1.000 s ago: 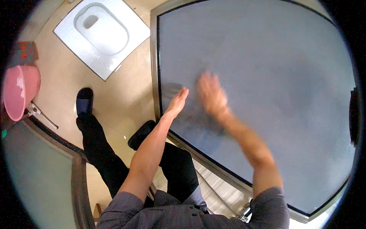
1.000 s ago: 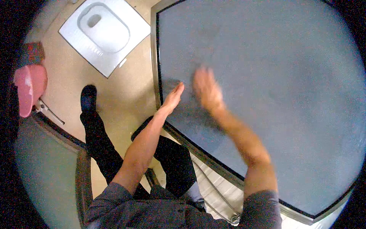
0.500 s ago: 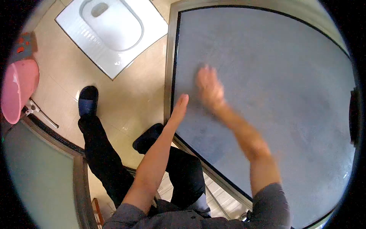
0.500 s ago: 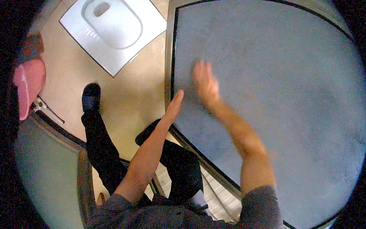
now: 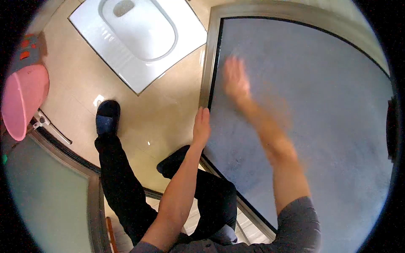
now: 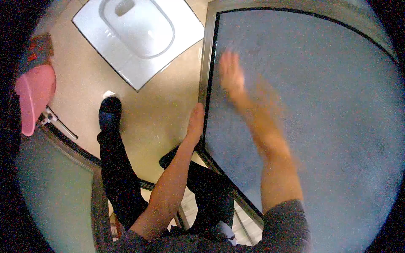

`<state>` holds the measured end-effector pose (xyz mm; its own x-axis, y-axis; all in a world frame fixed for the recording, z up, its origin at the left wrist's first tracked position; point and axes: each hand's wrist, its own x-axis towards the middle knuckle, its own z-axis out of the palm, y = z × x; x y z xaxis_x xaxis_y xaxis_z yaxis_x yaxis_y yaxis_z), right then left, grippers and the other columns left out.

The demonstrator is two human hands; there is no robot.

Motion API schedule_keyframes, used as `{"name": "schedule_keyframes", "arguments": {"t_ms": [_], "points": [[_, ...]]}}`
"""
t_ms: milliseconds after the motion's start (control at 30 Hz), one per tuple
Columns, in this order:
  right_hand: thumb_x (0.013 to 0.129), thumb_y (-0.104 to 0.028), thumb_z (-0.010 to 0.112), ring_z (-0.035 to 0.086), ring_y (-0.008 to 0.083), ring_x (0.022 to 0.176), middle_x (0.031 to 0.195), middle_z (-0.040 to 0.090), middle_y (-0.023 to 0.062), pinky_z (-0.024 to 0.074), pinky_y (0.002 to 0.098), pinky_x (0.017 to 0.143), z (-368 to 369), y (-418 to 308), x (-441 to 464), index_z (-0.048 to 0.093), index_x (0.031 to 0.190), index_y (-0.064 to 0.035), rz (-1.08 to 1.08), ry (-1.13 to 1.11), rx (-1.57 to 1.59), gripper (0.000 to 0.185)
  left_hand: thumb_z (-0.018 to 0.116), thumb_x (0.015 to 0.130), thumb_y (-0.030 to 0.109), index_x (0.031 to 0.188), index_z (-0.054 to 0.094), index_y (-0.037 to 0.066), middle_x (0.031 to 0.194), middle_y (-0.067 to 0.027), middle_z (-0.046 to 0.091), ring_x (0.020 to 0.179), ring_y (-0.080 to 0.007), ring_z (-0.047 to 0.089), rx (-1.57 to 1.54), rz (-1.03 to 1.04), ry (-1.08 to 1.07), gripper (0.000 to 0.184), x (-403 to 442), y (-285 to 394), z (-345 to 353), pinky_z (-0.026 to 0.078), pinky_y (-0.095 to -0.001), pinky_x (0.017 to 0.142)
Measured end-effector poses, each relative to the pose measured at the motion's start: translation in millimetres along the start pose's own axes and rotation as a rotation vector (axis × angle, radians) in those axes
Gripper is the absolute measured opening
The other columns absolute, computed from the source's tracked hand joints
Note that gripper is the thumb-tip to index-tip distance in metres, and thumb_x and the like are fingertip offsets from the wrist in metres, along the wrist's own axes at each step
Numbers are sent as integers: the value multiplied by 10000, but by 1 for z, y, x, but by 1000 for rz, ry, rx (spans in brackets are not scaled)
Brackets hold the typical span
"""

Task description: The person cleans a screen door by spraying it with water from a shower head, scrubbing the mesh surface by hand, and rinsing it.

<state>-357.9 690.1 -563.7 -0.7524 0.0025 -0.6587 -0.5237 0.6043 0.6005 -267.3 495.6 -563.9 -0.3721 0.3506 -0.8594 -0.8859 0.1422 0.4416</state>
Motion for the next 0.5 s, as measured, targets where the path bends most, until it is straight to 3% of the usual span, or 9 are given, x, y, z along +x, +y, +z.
{"name": "schedule_keyframes", "arguments": {"t_ms": [33, 133, 167, 233, 300, 333, 367, 433, 500], "points": [[973, -233, 419, 269, 349, 1455, 1580, 302, 138, 173, 472, 1182, 53, -78, -42, 377, 1491, -73, 201, 339, 232, 544, 377, 1012, 500, 1464, 344, -61, 1523, -223, 362, 1434, -329, 310, 44, 32, 10, 722, 11, -17, 2, 214, -372, 1181], [916, -195, 503, 342, 341, 1418, 1515, 412, 138, 177, 466, 1185, 10, -169, -148, 561, 1338, -49, -329, -127, 294, 450, 392, 1012, 478, 1457, 356, -61, 1516, -232, 367, 1431, -337, 314, -40, -28, -16, 700, 8, 15, -2, 224, -378, 1179], [916, -195, 503, 342, 341, 1418, 1515, 412, 138, 177, 466, 1185, 19, -167, -139, 561, 1338, -49, -328, -115, 293, 450, 392, 1012, 478, 1457, 356, -61, 1516, -232, 367, 1431, -337, 314, -39, -20, -8, 700, 11, 25, -1, 224, -378, 1179], [901, -180, 512, 404, 343, 1368, 1396, 526, 144, 157, 513, 1190, 47, -168, -138, 613, 1253, -47, -314, 58, 697, 389, 404, 1012, 465, 1453, 362, -60, 1511, -234, 374, 1422, -334, 330, -7, 52, 25, 687, 8, 36, 3, 239, -380, 1172], [900, -179, 514, 465, 335, 1301, 1249, 593, 146, 155, 533, 1188, 1, -68, -44, 635, 1184, -44, -443, -238, 583, 337, 403, 1012, 461, 1449, 372, -57, 1509, -230, 379, 1418, -335, 337, -7, 62, 28, 678, 3, 46, 3, 243, -380, 1170], [912, -175, 513, 508, 316, 1239, 1133, 612, 132, 167, 543, 1178, 3, -31, -2, 646, 1131, -51, -305, 13, 447, 285, 403, 1013, 458, 1445, 382, -53, 1507, -226, 384, 1414, -336, 343, -9, 76, 36, 670, 4, 51, 4, 247, -381, 1167], [931, -202, 501, 486, 305, 1265, 1212, 602, 121, 172, 550, 1170, -1, 7, 42, 641, 1171, -70, -126, 9, 508, 308, 403, 1013, 458, 1445, 382, -53, 1507, -226, 384, 1414, -336, 343, -1, 81, 38, 670, 3, 54, 2, 247, -381, 1167], [928, -236, 487, 443, 276, 1282, 1319, 548, 64, 232, 547, 1129, -7, 79, 104, 618, 1233, -105, 5, 281, 174, 357, 397, 1016, 448, 1437, 404, -43, 1505, -213, 393, 1408, -331, 351, 37, 70, 37, 647, -2, 53, -3, 246, -374, 1165], [953, -246, 444, 383, 305, 1343, 1385, 514, 87, 208, 553, 1135, -11, 94, 141, 585, 1296, -97, 50, 170, 232, 400, 397, 1017, 446, 1434, 411, -40, 1498, -212, 403, 1403, -330, 359, 84, 80, 55, 640, -3, 41, -9, 250, -371, 1163]]}}
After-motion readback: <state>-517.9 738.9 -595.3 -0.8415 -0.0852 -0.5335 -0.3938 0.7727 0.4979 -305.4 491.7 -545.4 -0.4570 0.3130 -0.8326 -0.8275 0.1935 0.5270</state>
